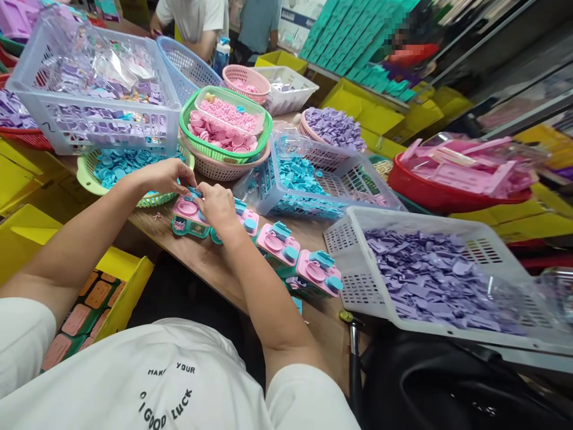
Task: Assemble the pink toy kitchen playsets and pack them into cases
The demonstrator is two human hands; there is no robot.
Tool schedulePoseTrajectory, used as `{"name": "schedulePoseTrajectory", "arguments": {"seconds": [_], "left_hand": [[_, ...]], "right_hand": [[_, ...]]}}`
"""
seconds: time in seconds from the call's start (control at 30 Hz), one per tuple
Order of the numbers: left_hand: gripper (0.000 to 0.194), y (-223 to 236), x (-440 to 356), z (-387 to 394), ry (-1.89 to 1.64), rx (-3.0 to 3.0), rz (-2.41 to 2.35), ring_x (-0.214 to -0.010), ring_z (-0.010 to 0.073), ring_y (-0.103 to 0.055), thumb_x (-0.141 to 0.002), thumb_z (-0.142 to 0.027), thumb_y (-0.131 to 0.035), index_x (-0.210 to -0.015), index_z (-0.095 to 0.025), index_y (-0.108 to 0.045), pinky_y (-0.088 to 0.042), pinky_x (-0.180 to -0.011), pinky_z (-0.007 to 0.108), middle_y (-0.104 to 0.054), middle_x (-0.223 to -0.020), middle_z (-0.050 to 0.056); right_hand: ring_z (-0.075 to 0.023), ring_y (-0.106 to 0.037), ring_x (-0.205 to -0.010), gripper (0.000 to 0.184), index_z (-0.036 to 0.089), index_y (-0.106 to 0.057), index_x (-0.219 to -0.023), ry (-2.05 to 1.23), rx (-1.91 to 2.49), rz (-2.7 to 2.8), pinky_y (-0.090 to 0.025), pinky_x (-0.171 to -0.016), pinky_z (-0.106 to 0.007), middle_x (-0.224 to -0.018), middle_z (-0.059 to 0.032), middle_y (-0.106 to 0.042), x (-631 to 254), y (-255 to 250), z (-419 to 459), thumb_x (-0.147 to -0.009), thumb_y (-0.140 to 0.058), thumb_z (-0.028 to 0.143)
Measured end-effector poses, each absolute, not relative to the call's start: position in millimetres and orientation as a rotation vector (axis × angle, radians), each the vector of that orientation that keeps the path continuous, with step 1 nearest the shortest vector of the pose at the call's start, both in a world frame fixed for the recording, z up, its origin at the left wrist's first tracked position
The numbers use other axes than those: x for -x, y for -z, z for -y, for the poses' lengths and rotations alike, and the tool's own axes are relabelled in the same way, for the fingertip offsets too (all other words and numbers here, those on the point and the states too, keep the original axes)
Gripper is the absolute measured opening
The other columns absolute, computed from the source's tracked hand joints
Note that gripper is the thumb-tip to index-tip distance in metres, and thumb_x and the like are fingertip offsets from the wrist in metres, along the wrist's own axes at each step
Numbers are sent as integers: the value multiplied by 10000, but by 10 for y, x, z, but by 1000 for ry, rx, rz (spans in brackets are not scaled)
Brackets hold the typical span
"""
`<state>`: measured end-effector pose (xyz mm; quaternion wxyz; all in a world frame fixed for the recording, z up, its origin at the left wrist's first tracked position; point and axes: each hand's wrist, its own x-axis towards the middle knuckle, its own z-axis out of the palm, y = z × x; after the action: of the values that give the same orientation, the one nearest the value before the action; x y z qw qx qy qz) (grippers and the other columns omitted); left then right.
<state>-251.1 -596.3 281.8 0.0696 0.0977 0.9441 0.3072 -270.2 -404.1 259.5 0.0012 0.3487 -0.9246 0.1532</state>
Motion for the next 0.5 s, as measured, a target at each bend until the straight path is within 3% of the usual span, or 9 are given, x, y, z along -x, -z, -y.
{"name": "schedulePoseTrajectory", "arguments": {"seconds": [0.1, 0.2, 0.27, 0.37, 0.43, 0.5], "left_hand": [[288, -2869, 2468, 5887, -797, -220, -2916, -699, 134, -588, -690, -261, -711, -947, -149, -775, -406, -664, 225, -698, -754, -1], [260, -3021, 2355, 5823, -637, -278, -2990, -716, 131, -581, -695, -310, -686, -881, -144, -759, -401, -676, 223, -722, -787, 14], [326, -3132, 2299, 5830, -524, -307, -3017, -683, 126, -552, -697, -464, -676, -779, -154, -732, -405, -681, 227, -728, -736, 8], [602, -3199, 2458, 5938, -551, -364, -2965, -668, 124, -558, -632, -817, -581, -781, -247, -710, -421, -695, 223, -729, -666, -107], [648, -3205, 2621, 6001, -611, -340, -2955, -730, 144, -617, -606, -916, -522, -796, -322, -700, -446, -742, 239, -736, -681, -180], [617, -3223, 2673, 6021, -586, -291, -2952, -806, 182, -679, -636, -923, -485, -838, -379, -697, -475, -784, 280, -764, -757, -186]], "right_hand": [[-272, -657, -1041, 294, 211, -685, -1204, -420, -1074, 2895, -435, -931, -349, -1058, -126, -746, 2669, -2599, 4068, -954, -616, 349], [-285, -669, -1090, 343, 187, -673, -1234, -340, -1050, 2933, -429, -961, -375, -1123, -138, -750, 2542, -2729, 4116, -1000, -534, 397], [-269, -682, -1094, 366, 205, -647, -1283, -274, -1136, 2943, -446, -946, -376, -1182, -102, -749, 2451, -2858, 4154, -1032, -456, 390], [-147, -700, -1057, 319, 385, -654, -1242, -230, -1052, 2927, -467, -914, -274, -1119, 113, -770, 2497, -2999, 4185, -1038, -411, 357], [-130, -692, -1077, 291, 406, -633, -1256, -221, -1009, 2903, -484, -875, -232, -1167, 148, -753, 2563, -3056, 4115, -1002, -491, 416], [-126, -648, -1179, 375, 382, -585, -1330, -288, -1038, 2820, -485, -867, -193, -1311, 136, -694, 2548, -3117, 3908, -969, -559, 480]]}}
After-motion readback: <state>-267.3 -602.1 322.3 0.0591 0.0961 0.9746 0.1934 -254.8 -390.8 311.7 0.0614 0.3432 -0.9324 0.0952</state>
